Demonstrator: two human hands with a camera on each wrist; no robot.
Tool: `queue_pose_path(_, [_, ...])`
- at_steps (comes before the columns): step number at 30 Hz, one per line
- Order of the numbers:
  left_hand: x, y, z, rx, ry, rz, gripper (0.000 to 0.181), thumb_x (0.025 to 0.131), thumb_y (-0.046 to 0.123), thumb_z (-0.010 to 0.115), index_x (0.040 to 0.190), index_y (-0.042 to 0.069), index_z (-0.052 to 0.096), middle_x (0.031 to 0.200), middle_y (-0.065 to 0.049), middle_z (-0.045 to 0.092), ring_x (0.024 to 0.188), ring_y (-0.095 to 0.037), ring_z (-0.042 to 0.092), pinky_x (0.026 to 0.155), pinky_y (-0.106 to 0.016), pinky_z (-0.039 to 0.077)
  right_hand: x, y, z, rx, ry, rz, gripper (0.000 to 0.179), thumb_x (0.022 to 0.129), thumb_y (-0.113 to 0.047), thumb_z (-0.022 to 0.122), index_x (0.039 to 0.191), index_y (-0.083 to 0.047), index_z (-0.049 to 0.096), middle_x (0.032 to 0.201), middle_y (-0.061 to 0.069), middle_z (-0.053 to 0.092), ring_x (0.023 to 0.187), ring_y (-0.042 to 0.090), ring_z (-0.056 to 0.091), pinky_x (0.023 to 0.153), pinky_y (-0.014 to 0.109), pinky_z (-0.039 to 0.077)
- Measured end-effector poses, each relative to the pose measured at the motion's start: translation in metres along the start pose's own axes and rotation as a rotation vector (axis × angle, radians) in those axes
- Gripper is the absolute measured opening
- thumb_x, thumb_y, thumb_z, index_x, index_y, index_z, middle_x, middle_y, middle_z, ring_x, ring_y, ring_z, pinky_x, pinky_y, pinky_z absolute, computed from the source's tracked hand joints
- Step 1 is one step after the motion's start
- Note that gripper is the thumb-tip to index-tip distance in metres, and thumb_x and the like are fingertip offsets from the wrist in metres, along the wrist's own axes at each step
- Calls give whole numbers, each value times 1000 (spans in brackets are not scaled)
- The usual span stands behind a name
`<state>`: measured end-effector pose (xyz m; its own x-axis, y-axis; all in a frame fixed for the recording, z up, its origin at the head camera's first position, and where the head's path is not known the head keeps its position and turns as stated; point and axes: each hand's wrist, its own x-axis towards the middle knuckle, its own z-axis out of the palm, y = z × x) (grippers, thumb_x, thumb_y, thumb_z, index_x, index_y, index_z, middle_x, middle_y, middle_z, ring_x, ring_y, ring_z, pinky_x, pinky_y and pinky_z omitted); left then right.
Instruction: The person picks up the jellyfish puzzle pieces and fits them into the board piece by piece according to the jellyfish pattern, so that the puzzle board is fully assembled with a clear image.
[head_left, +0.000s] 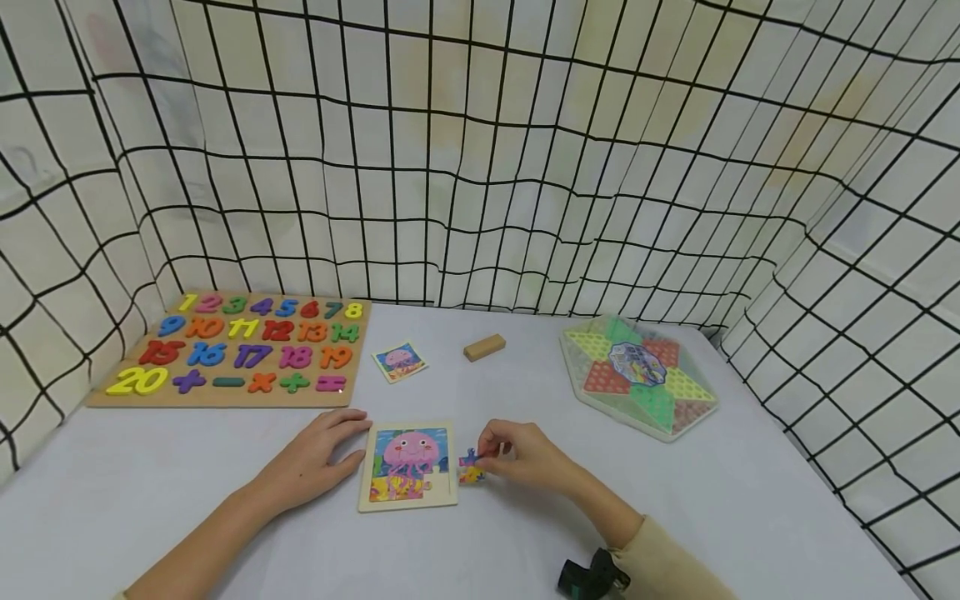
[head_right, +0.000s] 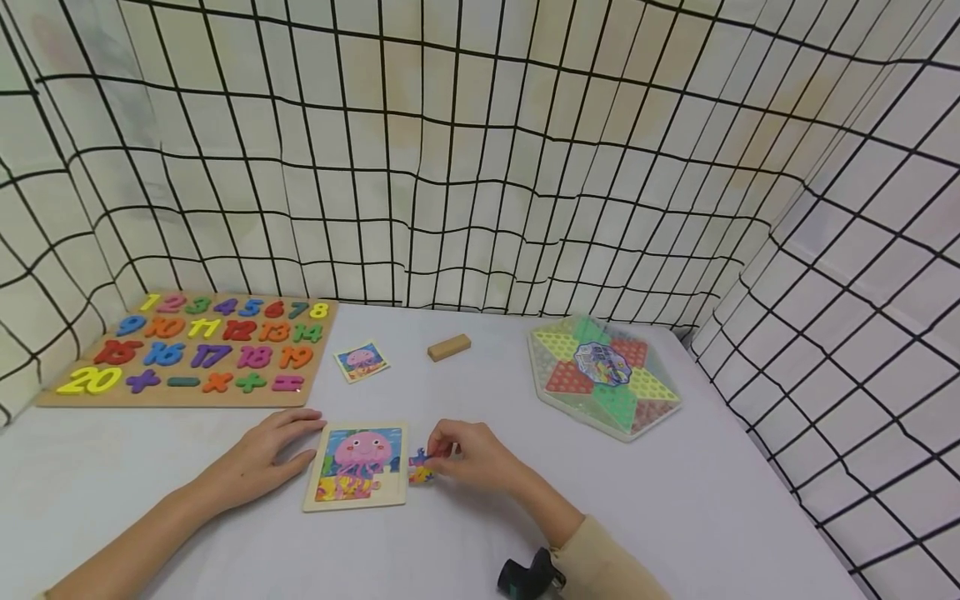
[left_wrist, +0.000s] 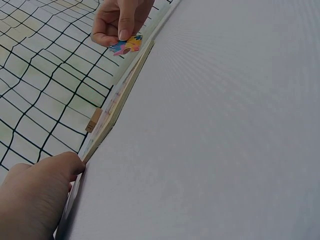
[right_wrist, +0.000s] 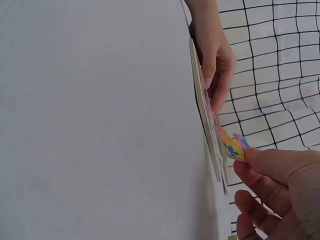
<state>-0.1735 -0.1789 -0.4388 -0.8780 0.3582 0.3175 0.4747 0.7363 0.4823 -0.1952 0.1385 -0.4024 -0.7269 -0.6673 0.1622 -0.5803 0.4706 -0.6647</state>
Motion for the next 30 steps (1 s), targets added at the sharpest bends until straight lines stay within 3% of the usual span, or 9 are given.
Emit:
queue_pose_path(17, [-1,2,-1,6,13,11,38,84,17,66,119,3,59,125,-10,51,120,-32,43,97,-51,38,15,-8,24,78,-41,-47,17,86,-10,64,102,-12,59,80,-7,59,70,5,49,63,19,44])
queue_pose_path(25, [-1,1,0,5,16,19,39,84,17,66,119,3,59,125,-10,51,120,-32,43,97,-50,37,14,-32,25,89,-31,-58,17,85,0,62,102,-1,58,78,6,60,64,8,44,57,17,39])
queue_pose_path(30, [0,-1,1,5,13,20,38,84,17,66,119,3,59,125,-10,51,120,-32,43,97,-50,37,17,-21,31,90,-38,-53,18,85,-5,63,102,-7,58,76,-2,59,64,4,46,56,16,41])
